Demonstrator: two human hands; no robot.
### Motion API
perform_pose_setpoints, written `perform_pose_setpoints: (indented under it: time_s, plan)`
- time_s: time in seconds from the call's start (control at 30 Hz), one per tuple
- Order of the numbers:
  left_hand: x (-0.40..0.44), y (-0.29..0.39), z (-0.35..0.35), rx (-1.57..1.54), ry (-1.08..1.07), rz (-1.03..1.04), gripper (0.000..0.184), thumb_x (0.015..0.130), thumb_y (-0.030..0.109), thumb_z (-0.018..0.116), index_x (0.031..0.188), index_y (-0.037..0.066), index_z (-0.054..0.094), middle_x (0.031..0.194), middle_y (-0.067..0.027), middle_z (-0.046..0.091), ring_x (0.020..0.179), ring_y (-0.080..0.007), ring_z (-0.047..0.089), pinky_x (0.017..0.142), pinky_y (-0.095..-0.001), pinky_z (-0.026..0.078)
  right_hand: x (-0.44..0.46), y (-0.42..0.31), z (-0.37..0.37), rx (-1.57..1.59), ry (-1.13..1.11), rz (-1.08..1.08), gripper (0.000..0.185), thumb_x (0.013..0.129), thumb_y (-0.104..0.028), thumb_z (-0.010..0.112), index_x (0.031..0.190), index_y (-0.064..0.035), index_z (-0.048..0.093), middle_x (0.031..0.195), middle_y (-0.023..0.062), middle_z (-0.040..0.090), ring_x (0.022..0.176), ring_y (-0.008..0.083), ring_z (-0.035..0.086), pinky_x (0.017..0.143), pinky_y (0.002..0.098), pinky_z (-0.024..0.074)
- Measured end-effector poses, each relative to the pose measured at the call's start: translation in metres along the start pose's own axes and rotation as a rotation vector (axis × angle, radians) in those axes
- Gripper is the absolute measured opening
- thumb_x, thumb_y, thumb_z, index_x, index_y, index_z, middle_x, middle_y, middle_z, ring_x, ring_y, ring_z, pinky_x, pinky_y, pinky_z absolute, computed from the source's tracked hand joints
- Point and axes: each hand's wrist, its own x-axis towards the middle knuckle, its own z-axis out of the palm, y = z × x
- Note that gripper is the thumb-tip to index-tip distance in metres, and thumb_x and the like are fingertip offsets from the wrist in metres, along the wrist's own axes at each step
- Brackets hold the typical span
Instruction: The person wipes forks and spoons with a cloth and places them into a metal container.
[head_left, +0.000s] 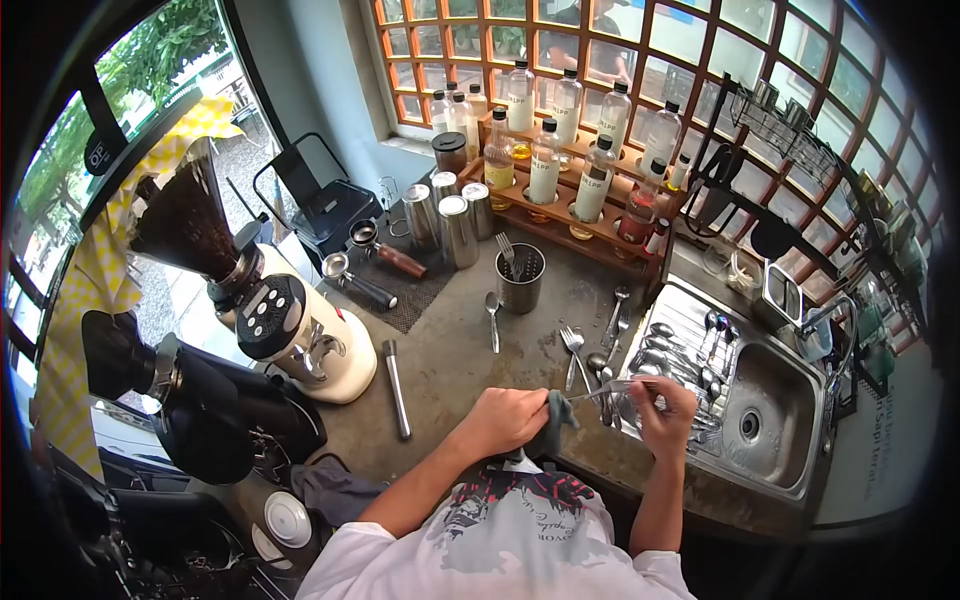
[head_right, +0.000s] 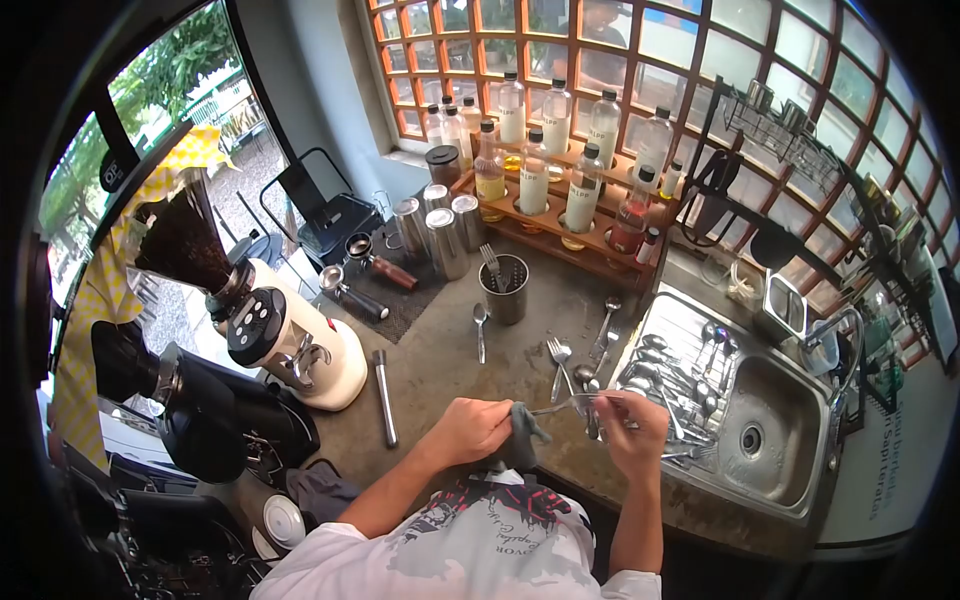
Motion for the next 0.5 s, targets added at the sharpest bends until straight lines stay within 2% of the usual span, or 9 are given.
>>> perform_pose_setpoints:
  time_s: [0.1, 0.23, 0.27, 0.37, 0.5]
  plan:
    - [0.002, -0.003, -0.001, 0.025, -0.008, 0.005, 0.018, 0.087, 0.020, 0.051, 0.078, 0.004, 0.051, 0.066, -0.0141, 0.057, 0.063, -0.0344, 0.058, 0.054, -0.0423, 0.045, -0.011, 0.009, 0.012, 0.112, 0.025, 0.207, 0.008, 0.081, -0.006, 0.068, 0.084, 0.0002, 0.065, 0.062, 0.0031, 0.059, 0.053, 0.0058, 0.052, 0.048, 0.0202, 0.0388]
    - [0.004, 0.000, 0.000, 0.032, -0.024, -0.006, 0.018, 0.087, 0.020, 0.051, 0.078, 0.004, 0.050, 0.066, -0.0141, 0.057, 0.063, -0.0345, 0.058, 0.054, -0.0425, 0.045, -0.012, -0.009, 0.031, 0.168, -0.143, 0.147, 0.008, 0.080, -0.007, 0.069, 0.084, -0.0007, 0.066, 0.061, 0.0026, 0.059, 0.053, 0.0057, 0.052, 0.048, 0.0201, 0.0386]
    - [0.006, 0.004, 0.001, 0.023, -0.022, -0.003, 0.018, 0.087, 0.020, 0.051, 0.078, 0.004, 0.050, 0.066, -0.0141, 0.057, 0.063, -0.0345, 0.058, 0.054, -0.0425, 0.045, -0.011, -0.009, 0.028, 0.170, -0.143, 0.147, 0.008, 0.080, -0.007, 0.069, 0.084, -0.0007, 0.066, 0.061, 0.0026, 0.059, 0.053, 0.0057, 0.052, 0.048, 0.0201, 0.0386]
    - [0.005, -0.004, -0.002, 0.028, 0.001, 0.008, 0.018, 0.086, 0.020, 0.051, 0.078, 0.004, 0.050, 0.067, -0.0143, 0.057, 0.063, -0.0348, 0.057, 0.054, -0.0426, 0.045, -0.001, -0.003, 0.007, 0.091, 0.041, 0.092, 0.008, 0.079, -0.006, 0.070, 0.083, -0.0008, 0.066, 0.061, 0.0036, 0.060, 0.054, 0.0055, 0.052, 0.048, 0.0200, 0.0387]
    - [0.002, -0.026, 0.004, 0.037, 0.055, 0.007, 0.018, 0.086, 0.019, 0.051, 0.077, 0.004, 0.050, 0.067, -0.0150, 0.057, 0.063, -0.0353, 0.057, 0.054, -0.0428, 0.045, 0.006, -0.002, -0.002, -0.060, 0.011, 0.017, 0.008, 0.078, -0.004, 0.069, 0.085, -0.0003, 0.065, 0.064, 0.0041, 0.061, 0.054, 0.0053, 0.052, 0.048, 0.0201, 0.0393]
